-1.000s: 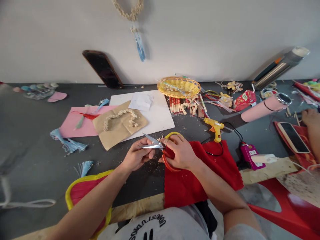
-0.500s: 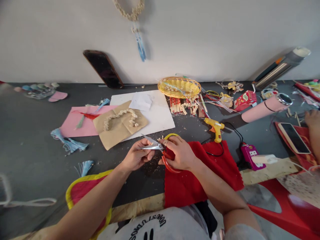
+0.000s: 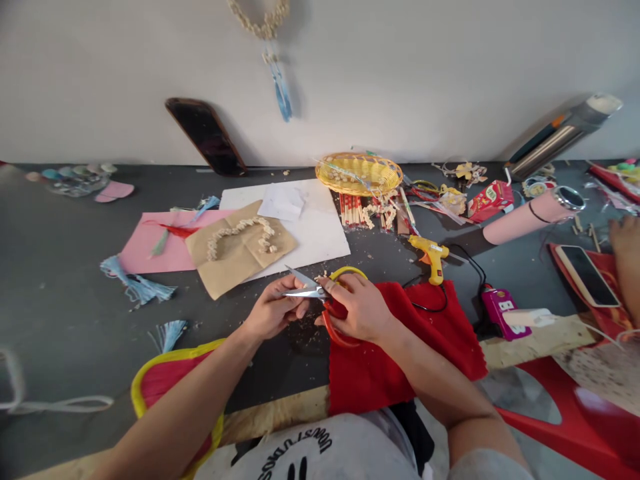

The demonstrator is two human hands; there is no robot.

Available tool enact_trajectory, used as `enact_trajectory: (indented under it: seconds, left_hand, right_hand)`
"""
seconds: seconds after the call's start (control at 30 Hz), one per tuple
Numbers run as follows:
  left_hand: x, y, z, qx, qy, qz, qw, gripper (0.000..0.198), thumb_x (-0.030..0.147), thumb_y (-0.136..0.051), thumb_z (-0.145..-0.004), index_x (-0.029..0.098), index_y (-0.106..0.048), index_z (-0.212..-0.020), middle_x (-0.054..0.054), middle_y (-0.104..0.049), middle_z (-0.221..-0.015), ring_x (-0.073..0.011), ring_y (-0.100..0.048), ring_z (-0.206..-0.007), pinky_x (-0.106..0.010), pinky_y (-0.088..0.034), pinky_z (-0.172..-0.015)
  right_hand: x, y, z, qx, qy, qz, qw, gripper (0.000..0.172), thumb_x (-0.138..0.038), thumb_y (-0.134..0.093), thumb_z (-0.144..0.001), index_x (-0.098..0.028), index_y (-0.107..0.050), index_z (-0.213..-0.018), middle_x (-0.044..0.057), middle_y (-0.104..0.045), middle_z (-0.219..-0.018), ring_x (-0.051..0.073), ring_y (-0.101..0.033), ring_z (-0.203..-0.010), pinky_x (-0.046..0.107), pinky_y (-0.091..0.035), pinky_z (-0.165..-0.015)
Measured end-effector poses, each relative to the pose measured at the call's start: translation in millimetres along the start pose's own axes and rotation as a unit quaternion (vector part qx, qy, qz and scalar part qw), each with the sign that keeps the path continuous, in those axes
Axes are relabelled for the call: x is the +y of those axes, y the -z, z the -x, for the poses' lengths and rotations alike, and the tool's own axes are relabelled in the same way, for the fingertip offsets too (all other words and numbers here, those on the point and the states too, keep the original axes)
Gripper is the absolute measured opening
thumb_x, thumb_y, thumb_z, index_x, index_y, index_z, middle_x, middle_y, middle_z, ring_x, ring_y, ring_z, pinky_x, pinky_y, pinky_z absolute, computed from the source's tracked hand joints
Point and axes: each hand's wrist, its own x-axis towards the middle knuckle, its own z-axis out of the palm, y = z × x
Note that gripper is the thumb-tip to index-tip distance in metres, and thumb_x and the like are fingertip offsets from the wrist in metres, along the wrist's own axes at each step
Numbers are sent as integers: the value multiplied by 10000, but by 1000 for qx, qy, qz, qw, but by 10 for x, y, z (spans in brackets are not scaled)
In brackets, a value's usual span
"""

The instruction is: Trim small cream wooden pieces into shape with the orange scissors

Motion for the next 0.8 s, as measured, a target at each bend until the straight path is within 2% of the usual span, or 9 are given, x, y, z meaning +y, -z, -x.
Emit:
enact_trajectory:
  seconds: [0.2, 0.37, 0.47, 0.57, 0.8]
  left_hand:
    - [-38, -4, -16, 26, -5, -16, 1000, 305, 396, -723, -777, 146, -552, -743, 13, -572, -498, -41, -349, -379, -166, -226, -389]
    - [-95, -20, -53, 103, -20, -34, 994, 373, 439, -783, -704, 163, -557, -811, -25, -673, -631, -77, -492, -480, -159, -278, -421]
    - [-120, 2, -57, 128, -39, -66, 989, 366, 449, -775, -708, 162, -562, -787, -21, -678, -628, -74, -481, -473, -166, -292, -427]
    - [-125, 27, -48, 117, -52, -78, 989, 316, 412, -754, -741, 160, -566, -774, -19, -679, -612, -70, -464, -452, -176, -297, -427]
    - [-78, -37, -26, 68, -37, -4, 997, 291, 345, -760, -734, 154, -540, -735, 7, -627, -536, -40, -357, -377, -170, -243, -398]
  right_hand:
    - [-26, 5, 22, -10, -27, 13, 1000, 593, -505, -612, -852, -171, -539, -1337, 132, -641, -1086, 277, -605, -1034, 421, -546, -905]
    - [-46, 15, -2, -11, -72, 0, 997, 580, -492, -632, -842, -193, -542, -1331, 118, -645, -1107, 265, -610, -1053, 413, -539, -920]
    - [-45, 12, -14, -5, -67, 5, 998, 594, -486, -638, -836, -185, -538, -1338, 124, -638, -1113, 273, -594, -1068, 420, -530, -932]
    - [-36, 15, -22, 4, -45, 9, 999, 637, -494, -655, -817, -172, -528, -1352, 131, -619, -1121, 282, -564, -1085, 428, -516, -948]
    - [-36, 42, -28, -2, -29, 3, 1000, 695, -524, -685, -779, -184, -521, -1362, 131, -579, -1116, 292, -514, -1081, 461, -488, -967]
